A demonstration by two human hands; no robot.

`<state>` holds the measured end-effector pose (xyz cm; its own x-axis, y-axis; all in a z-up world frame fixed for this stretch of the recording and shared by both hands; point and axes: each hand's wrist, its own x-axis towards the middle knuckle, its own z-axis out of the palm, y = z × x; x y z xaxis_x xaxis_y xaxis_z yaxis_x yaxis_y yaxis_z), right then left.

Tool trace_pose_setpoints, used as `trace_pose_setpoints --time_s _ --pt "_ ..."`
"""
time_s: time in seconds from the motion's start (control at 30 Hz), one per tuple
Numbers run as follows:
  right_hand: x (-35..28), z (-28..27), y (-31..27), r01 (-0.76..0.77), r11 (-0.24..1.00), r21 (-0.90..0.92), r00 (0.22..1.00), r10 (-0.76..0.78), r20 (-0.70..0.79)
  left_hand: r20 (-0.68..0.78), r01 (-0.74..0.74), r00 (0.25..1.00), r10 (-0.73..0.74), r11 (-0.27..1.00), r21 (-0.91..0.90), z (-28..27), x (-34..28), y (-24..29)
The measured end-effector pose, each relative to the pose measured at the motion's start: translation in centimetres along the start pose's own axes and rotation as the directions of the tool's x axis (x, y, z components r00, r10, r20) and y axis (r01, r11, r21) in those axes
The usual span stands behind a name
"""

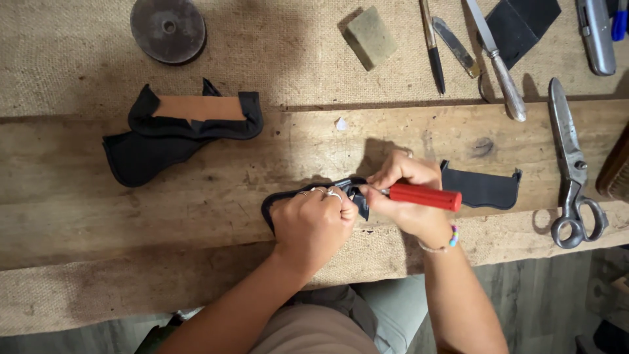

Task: Tracing and cutting leather pieces using a utility knife on a wooden workbench

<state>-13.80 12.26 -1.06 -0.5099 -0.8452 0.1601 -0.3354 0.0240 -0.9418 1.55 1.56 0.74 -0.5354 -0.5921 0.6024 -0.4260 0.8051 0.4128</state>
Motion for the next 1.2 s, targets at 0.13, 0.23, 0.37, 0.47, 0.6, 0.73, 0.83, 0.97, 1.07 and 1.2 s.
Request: trace_pose_setpoints --time_s 0.13,0.23,0.37,0.47,0.6,0.73,0.83,0.97,1.07,1.2 --pt "-0.1 0.1 -0.1 0.096 0.993 -0.068 0.995 -0.097 -0.017 0.005 -0.013 1.000 0.013 1.000 -0.006 0.0 -0.1 -0.1" --pt "-0.1 0.1 -0.2 0.112 0.990 -0.088 0.993 -0.114 -0.021 0.006 -0.015 1.000 0.015 1.000 -0.007 0.1 -0.1 -0.2" --pt "-0.3 0.1 0.1 0.120 0.988 -0.101 0.991 -0.124 -0.038 0.008 -0.015 1.000 0.015 1.000 -0.022 0.1 -0.2 -0.2" --pt "-0.4 0.1 -0.2 0.119 0.987 -0.104 0.991 -0.125 -0.052 0.021 -0.020 1.000 0.021 0.999 -0.028 -0.1 0.0 -0.2" --pt "-1.1 0.3 0.3 0.110 0.987 -0.121 0.989 -0.121 -0.082 0.018 -0.026 0.999 0.027 0.999 -0.044 -0.2 -0.1 -0.3" --pt "-1.8 0.7 0.2 0.105 0.985 -0.139 0.982 -0.125 -0.145 0.015 -0.028 0.999 0.029 0.999 -0.043 -0.2 -0.1 -0.4" --pt "-2.1 1.4 -0.2 0.089 0.982 -0.169 0.972 -0.123 -0.201 0.019 -0.019 1.000 0.020 0.999 -0.047 -0.2 -0.3 -0.3" --pt "-2.9 2.2 -0.9 0.034 0.980 -0.195 0.950 -0.092 -0.298 0.016 -0.018 1.000 0.019 0.998 -0.060 0.1 -0.3 -0.5" --pt "-3.3 2.7 -1.0 0.006 0.980 -0.200 0.937 -0.075 -0.340 0.020 -0.014 1.000 0.016 0.998 -0.065 -0.1 -0.1 -0.4" --pt "-3.8 2.8 -0.6 -0.007 0.981 -0.194 0.927 -0.066 -0.369 0.024 -0.028 0.999 0.030 0.998 -0.060 0.3 -0.6 -0.5"
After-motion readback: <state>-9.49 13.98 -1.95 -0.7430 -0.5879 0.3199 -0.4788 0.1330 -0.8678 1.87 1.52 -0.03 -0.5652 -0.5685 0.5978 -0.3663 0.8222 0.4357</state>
